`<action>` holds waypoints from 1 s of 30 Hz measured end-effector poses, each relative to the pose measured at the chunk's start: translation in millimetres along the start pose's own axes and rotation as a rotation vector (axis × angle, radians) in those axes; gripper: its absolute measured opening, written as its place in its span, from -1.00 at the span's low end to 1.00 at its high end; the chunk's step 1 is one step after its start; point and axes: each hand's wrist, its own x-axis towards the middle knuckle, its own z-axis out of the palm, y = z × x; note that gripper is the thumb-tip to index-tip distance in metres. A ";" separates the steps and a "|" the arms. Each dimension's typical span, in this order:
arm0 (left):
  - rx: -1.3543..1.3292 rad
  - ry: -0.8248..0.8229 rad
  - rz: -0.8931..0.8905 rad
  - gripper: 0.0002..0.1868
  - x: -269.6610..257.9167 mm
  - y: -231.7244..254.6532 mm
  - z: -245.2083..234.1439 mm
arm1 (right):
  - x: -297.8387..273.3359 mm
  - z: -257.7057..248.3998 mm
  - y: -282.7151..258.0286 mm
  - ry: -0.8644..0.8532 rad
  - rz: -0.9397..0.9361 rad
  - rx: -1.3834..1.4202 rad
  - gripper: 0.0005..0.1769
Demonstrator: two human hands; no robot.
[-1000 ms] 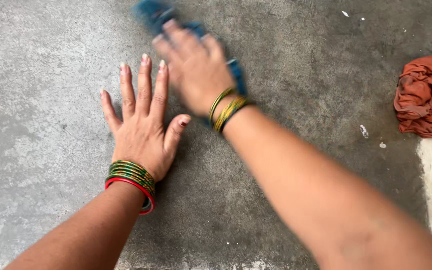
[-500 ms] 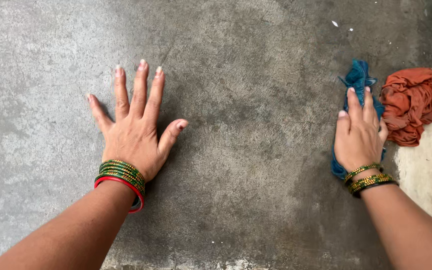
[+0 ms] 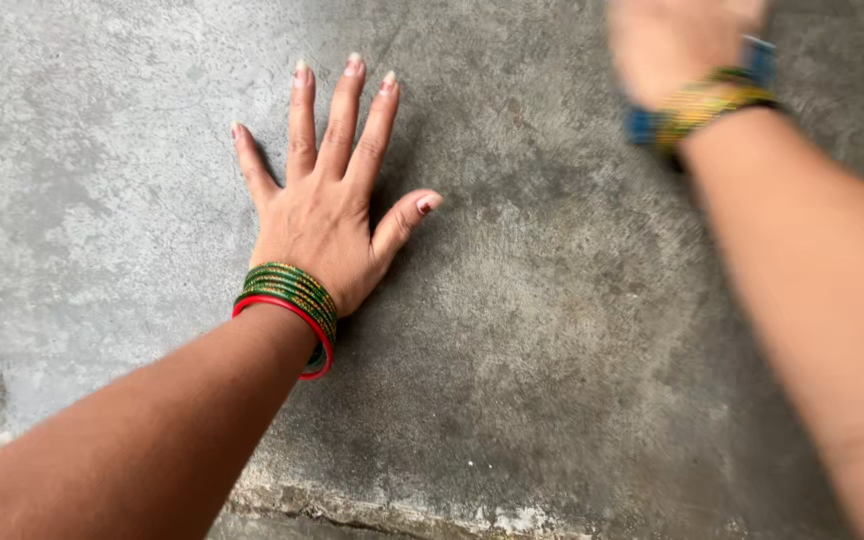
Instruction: The person wipes and scrubs the concrete floor using a cloth by hand before picking up the cloth.
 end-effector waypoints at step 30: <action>-0.006 0.006 -0.047 -0.22 3.5 1.4 3.1 | 13.4 -30.4 -65.6 -0.104 0.219 0.159 -0.35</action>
